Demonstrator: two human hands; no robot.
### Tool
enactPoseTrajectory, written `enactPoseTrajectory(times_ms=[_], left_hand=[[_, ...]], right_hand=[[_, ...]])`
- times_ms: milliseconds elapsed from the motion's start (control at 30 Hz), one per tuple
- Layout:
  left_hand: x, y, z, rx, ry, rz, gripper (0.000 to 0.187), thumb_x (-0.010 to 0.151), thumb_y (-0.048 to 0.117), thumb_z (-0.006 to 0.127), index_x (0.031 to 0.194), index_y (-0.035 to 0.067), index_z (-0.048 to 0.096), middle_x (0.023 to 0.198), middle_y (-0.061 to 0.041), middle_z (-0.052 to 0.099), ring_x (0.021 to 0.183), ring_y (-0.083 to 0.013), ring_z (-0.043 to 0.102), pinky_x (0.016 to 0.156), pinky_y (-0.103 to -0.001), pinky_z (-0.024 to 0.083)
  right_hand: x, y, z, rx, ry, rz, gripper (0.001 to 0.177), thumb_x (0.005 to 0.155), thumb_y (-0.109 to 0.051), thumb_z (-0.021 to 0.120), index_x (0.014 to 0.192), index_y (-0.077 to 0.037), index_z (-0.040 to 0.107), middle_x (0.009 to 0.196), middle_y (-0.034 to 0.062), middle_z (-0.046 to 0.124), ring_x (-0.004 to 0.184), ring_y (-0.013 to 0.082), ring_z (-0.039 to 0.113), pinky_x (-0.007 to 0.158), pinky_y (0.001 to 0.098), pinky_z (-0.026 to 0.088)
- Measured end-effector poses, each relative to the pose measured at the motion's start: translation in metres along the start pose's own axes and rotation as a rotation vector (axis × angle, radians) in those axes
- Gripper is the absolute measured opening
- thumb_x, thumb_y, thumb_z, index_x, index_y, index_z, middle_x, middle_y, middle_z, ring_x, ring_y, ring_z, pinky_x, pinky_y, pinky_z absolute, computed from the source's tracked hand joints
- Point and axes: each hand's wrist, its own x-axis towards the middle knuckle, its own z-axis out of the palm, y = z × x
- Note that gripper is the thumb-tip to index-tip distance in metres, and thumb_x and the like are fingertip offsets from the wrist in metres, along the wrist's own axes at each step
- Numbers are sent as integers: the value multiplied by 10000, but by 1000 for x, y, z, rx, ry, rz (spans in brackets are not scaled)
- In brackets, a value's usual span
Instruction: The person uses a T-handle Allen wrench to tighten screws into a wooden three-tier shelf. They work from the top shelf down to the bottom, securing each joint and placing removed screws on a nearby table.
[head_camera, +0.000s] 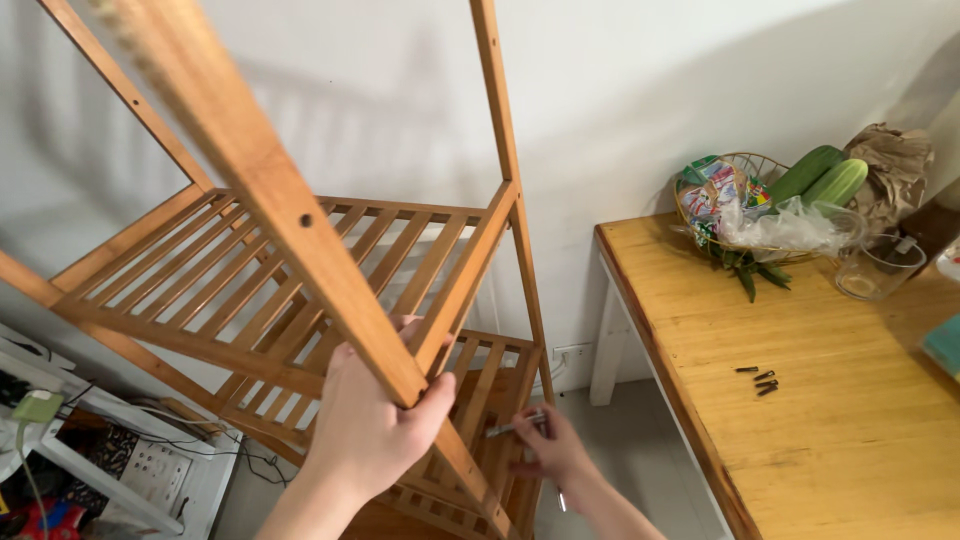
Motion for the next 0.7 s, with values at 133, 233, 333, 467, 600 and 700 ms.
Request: enactPoseTrajectory(times_ms=[133,233,333,467,600,700], left_hand=[[-7,-1,-5,-7,141,117,308,795,244,708,1067,101,728,1072,-77,726,984,-324,654,932,-512,427],[-14,-1,-6,-102,104,-21,276,798,213,681,1043,96,730,1004,-55,726,916,-271,678,859,-463,490],[-13,-1,-4,-170,55,-145,297,781,161,638,1053,104,743,920,-37,740,860,-210,684,833,-421,533],[-4,6,7,-253,77,-213,330,763,159,623,1060,128,765,874,-19,763,802,-183,693,815,-386,578],[10,19,27,-117,219,-25,297,768,133,619,1019,99,773,883,-39,776,990,-254,710,1057,-488,347],[20,28,38,-157,217,-77,260,779,163,606,982,109,758,886,-32,769,941,-256,712,1078,-470,342]], right_hand=[[25,11,-27,252,115,-63,293,927,-300,689,1128,-98,621,1029,55,630,914,184,623,775,394,655],[49,18,-56,439,234,-80,244,949,-293,669,1083,-103,596,933,25,622,834,163,628,714,354,595],[78,18,-80,464,278,-173,273,991,-337,665,1009,-82,570,805,29,595,686,153,565,571,302,521],[107,18,-91,544,315,-170,228,981,-305,670,977,-96,580,799,5,606,643,108,504,516,268,449],[121,22,-94,569,333,-155,217,979,-297,662,975,-100,572,813,5,622,644,102,491,513,267,450],[125,26,-103,495,322,-185,291,1000,-321,686,962,-51,583,768,10,529,609,127,443,468,301,382]])
